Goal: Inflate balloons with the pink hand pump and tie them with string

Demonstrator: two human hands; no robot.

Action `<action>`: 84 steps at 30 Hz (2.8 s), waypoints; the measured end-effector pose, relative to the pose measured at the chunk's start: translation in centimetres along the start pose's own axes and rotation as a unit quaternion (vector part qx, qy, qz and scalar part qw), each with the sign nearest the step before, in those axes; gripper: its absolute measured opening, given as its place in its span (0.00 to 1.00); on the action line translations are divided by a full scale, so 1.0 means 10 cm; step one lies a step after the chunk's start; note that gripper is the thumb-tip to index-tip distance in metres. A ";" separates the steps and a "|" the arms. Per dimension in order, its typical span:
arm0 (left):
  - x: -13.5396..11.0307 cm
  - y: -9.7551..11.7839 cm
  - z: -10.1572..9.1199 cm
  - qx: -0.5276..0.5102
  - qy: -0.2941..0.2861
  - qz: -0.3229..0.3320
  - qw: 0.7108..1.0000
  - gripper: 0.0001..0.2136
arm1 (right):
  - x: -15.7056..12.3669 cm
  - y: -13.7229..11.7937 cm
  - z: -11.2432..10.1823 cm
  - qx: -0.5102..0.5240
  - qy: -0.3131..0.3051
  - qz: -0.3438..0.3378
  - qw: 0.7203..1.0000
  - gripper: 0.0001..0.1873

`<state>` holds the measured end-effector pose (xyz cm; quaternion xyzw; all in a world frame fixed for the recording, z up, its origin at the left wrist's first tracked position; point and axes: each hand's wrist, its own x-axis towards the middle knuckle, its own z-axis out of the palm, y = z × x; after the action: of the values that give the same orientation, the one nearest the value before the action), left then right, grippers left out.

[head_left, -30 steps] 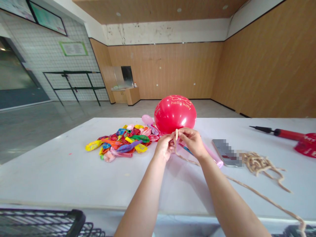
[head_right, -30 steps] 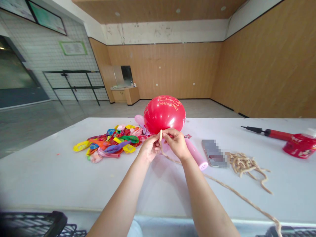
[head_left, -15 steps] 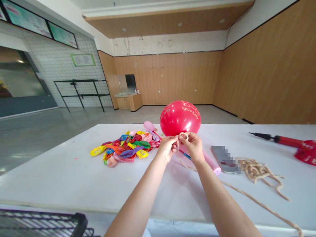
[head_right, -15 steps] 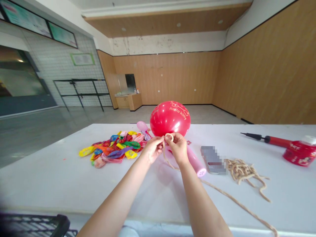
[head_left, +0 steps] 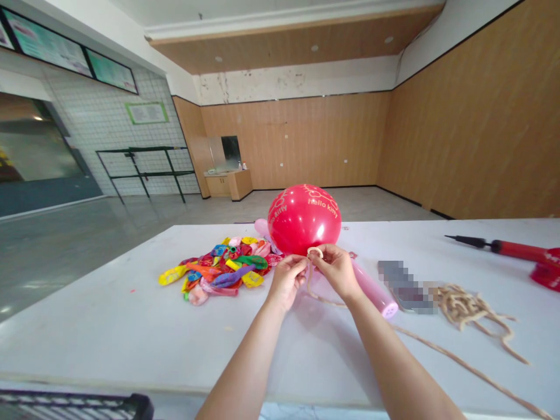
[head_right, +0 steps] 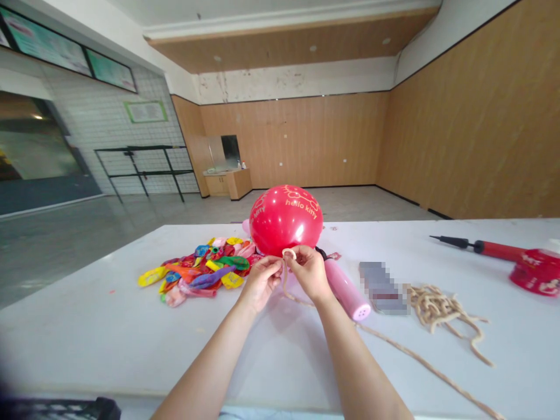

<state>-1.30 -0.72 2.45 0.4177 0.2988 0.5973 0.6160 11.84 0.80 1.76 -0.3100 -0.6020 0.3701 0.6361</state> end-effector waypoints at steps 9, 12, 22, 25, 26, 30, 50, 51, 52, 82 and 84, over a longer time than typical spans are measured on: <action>0.00 0.01 -0.06 -0.043 0.049 -0.037 0.997 0.11 | -0.06 -0.18 -0.01 -0.188 -0.100 -0.132 0.968 0.05; 0.00 0.02 -0.07 -0.061 0.036 -0.061 0.996 0.12 | -0.07 -0.17 -0.02 -0.218 -0.097 -0.166 0.957 0.03; -0.03 0.06 -0.05 -0.005 0.017 -0.048 0.999 0.10 | -0.06 -0.10 -0.07 -0.199 -0.085 -0.151 0.965 0.07; -0.04 0.07 -0.05 0.000 0.019 -0.040 0.999 0.10 | -0.06 -0.09 -0.06 -0.172 -0.074 -0.132 0.973 0.09; -0.04 0.07 -0.04 -0.002 0.020 -0.038 0.999 0.10 | -0.05 -0.09 -0.05 -0.156 -0.068 -0.120 0.978 0.09; -0.05 0.07 -0.02 -0.001 0.015 -0.022 1.000 0.10 | -0.06 -0.11 0.00 -0.053 -0.034 -0.032 0.998 0.12; -0.04 -0.05 -0.02 0.188 0.013 0.132 0.973 0.07 | -0.04 0.01 0.04 0.050 -0.036 0.065 0.996 0.14; -0.04 -0.06 -0.03 0.208 0.015 0.147 0.967 0.06 | -0.03 0.04 0.04 0.044 -0.028 0.061 0.997 0.15; -0.04 -0.08 -0.05 0.225 0.018 0.160 0.961 0.06 | -0.02 0.06 0.05 0.041 -0.021 0.061 0.997 0.16; 0.01 -0.12 -0.13 0.294 0.040 0.239 0.925 0.07 | -0.02 -0.01 0.12 0.058 -0.045 0.059 0.996 0.09; 0.01 -0.12 -0.14 0.295 0.033 0.234 0.926 0.08 | -0.02 -0.02 0.11 0.058 -0.043 0.051 0.996 0.07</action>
<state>-1.95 -0.31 0.76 0.6188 0.3752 0.6229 0.2970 10.74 0.47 1.89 -0.2865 -0.5897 0.4497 0.6067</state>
